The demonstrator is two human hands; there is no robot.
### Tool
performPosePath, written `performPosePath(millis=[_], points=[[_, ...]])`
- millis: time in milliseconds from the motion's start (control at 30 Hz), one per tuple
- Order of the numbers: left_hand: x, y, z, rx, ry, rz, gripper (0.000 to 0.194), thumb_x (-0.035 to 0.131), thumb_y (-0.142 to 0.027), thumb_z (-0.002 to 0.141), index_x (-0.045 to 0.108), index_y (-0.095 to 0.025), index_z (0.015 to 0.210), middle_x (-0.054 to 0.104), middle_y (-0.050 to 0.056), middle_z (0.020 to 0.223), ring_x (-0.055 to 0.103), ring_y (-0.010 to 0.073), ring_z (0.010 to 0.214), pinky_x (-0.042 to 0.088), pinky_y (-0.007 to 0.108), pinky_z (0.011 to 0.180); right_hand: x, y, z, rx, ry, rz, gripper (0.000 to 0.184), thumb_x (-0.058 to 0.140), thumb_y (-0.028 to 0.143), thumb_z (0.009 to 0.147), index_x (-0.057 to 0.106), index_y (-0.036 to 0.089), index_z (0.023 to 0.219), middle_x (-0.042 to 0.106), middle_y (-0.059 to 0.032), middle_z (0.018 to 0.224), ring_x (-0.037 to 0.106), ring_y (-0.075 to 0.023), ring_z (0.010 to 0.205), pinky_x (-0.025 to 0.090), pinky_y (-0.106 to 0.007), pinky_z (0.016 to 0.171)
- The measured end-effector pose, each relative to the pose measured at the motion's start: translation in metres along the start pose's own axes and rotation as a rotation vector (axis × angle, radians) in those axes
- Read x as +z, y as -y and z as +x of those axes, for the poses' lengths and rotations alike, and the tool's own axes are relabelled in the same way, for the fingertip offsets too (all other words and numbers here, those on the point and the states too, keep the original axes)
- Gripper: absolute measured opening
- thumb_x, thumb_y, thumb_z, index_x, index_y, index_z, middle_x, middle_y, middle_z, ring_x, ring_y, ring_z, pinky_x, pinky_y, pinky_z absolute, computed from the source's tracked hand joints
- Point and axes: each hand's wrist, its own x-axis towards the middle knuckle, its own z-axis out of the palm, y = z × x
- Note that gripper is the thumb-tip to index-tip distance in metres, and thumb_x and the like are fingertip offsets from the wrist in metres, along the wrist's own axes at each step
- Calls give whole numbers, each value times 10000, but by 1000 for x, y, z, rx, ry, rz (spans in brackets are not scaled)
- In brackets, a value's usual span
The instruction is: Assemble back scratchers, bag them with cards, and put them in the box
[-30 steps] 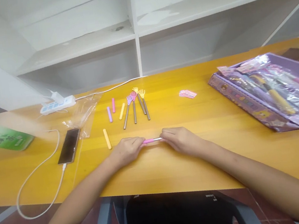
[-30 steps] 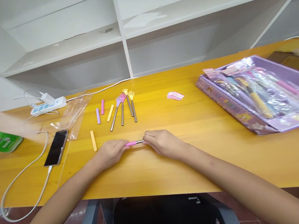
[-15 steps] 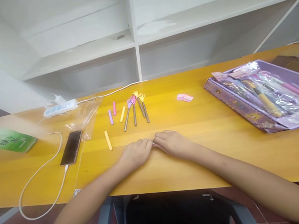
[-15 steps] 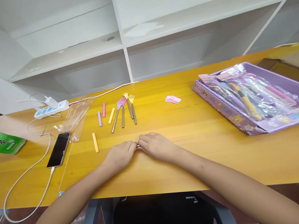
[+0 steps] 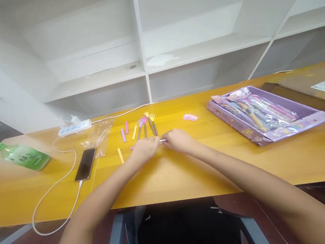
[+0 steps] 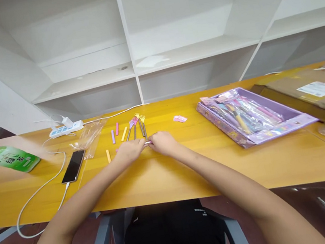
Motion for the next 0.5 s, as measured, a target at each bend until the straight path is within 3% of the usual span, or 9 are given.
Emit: performPosePath(millis=[133,267,400,500], points=[[-13,28,0,36,-7,33,348,336,-351,1134,617,-153,1186,738,160,1010,729,263,849,500,336,758,-15,-16,0,37,-21,-57,414,411,357,1099,789,188,1105,790,-160,1015,734,-269,899,453,-315,752],[-20,64,-27,-26,-10,54,257,425,-330,1114,638,-186,1116,740,113,967,713,232,832,497,314,751,-29,-52,-24,61,-22,-110,424,405,322,1104,791,154,1051,784,-174,1030,730,-257,951,461,-303,805],[-23,99,-65,-26,-64,71,243,442,-339,1102,638,-211,1036,724,78,905,691,217,804,457,284,689,-37,-103,-62,70,-33,-138,423,390,324,1108,777,158,1071,781,-154,1010,721,-243,894,454,-299,783],[-24,126,-91,-60,-66,112,292,402,-378,1112,632,-226,1015,724,71,901,672,220,784,423,280,653,-34,-156,-92,92,-85,-143,412,392,304,1091,781,168,1103,777,-159,992,708,-271,889,461,-340,804]])
